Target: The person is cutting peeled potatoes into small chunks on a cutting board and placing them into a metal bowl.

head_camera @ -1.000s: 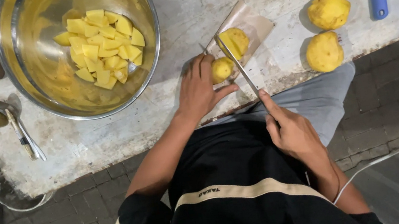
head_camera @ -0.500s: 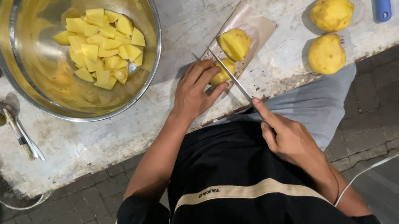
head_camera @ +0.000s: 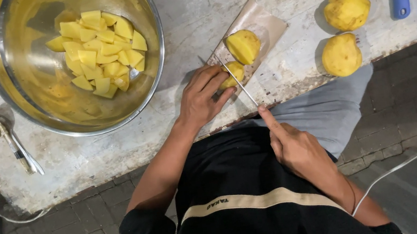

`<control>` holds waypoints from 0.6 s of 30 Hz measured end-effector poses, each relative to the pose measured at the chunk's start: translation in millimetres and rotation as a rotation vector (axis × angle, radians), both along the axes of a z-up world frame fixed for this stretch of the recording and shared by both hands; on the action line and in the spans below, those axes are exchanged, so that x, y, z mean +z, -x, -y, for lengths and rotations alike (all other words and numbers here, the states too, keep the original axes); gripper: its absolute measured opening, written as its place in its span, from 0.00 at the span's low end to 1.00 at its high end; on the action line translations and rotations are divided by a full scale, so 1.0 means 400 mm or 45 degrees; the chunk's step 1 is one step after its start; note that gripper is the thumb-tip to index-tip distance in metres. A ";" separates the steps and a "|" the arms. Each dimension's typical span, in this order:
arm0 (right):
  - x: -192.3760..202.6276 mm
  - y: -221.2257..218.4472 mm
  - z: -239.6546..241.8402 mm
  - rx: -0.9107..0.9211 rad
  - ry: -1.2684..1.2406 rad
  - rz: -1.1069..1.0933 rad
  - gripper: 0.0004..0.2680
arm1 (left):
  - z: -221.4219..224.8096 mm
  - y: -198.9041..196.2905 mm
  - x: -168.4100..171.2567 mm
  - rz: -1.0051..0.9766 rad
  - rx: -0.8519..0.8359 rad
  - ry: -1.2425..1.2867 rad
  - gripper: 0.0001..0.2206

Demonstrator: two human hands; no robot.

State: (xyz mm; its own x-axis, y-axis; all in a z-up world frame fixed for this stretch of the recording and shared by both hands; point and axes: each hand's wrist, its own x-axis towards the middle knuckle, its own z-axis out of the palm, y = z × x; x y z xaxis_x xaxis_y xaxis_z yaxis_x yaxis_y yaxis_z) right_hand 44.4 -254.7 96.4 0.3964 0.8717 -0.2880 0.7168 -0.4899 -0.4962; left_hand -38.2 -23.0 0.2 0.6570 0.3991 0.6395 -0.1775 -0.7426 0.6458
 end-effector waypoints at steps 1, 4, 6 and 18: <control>-0.001 -0.003 -0.006 -0.003 0.005 -0.001 0.25 | -0.003 -0.003 -0.002 -0.001 -0.003 0.005 0.11; 0.001 -0.008 -0.021 0.030 0.014 0.001 0.25 | -0.004 -0.007 -0.009 0.021 -0.004 0.016 0.10; 0.007 -0.010 -0.035 0.052 -0.048 0.028 0.24 | -0.007 -0.007 -0.017 0.014 0.008 -0.012 0.10; -0.010 -0.037 -0.078 0.055 0.149 -0.229 0.26 | -0.003 -0.004 0.008 0.023 0.046 0.001 0.09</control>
State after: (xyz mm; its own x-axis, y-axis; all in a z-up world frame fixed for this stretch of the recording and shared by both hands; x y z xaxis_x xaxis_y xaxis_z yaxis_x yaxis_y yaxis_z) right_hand 59.1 -223.7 92.6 0.2924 0.8433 -0.4510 0.6432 -0.5224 -0.5598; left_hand -36.8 -21.8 3.3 0.6307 0.4230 0.6506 -0.1619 -0.7482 0.6434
